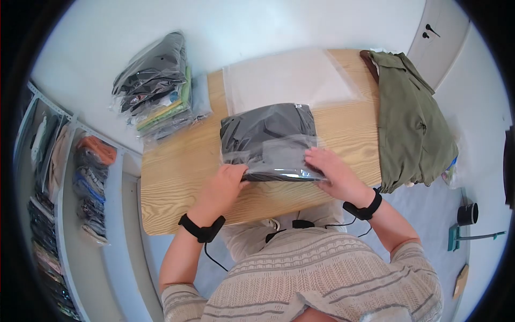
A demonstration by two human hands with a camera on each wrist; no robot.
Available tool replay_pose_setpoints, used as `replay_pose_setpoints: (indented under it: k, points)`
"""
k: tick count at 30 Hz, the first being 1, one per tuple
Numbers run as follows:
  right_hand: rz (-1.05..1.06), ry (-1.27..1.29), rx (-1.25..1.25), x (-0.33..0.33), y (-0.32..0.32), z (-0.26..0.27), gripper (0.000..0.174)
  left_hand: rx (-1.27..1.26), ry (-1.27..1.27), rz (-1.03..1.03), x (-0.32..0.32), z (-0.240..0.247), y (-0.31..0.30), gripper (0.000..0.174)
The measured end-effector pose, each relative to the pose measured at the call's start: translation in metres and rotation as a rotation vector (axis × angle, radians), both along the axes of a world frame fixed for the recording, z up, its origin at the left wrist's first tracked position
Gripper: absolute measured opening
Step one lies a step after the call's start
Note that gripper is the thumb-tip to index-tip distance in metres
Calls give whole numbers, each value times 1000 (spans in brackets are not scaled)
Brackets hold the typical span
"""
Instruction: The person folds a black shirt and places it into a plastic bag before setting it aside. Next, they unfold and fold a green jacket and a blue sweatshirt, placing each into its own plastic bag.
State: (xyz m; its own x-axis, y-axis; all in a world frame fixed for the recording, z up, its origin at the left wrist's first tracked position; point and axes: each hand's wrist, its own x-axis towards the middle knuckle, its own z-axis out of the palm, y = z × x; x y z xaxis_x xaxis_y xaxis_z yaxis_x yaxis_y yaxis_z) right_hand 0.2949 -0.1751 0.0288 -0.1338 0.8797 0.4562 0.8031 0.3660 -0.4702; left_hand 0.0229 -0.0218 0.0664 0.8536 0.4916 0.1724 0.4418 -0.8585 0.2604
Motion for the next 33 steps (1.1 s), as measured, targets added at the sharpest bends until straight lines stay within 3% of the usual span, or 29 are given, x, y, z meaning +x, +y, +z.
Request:
replay_pose_setpoints:
  k: [4,6,10,12,13,15,17,19,21,23,25,26,29,33]
  points:
    - [-13,103,83,13,12,16,55,0,-80,32,-1,37,0,32]
    - [-20,157,141,13,16,41,52,159,-86,38,-7,62,-4,24]
    - [-11,269,108,7,22,85,47,172,-164,81,-21,112,-9,27]
    - [-54,660,-36,3,34,92,43,-25,-272,43,-22,120,6,28]
    - [-47,658,-33,5,39,91,43,-159,-238,112,-18,126,8,27]
    - [27,880,-159,11,53,82,41,-190,-268,129,-16,125,18,27]
    - [69,912,-83,6,62,61,41,-218,-298,142,-15,120,30,27]
    - [105,947,-16,3,64,58,41,-295,-349,110,-16,116,39,35]
    - [26,897,-312,0,63,66,41,-316,-433,139,-12,117,38,42]
    - [15,880,-314,1,67,66,40,-332,-521,168,-12,115,42,49]
    - [12,860,-310,2,72,64,40,-58,-696,89,-21,98,52,75]
    - [4,862,-265,3,75,60,39,-48,-698,92,-23,91,51,75]
    - [35,905,-201,0,77,57,36,-658,-1074,71,-27,65,43,109]
    - [35,871,-222,3,80,52,30,-559,-974,-35,-40,14,51,104]
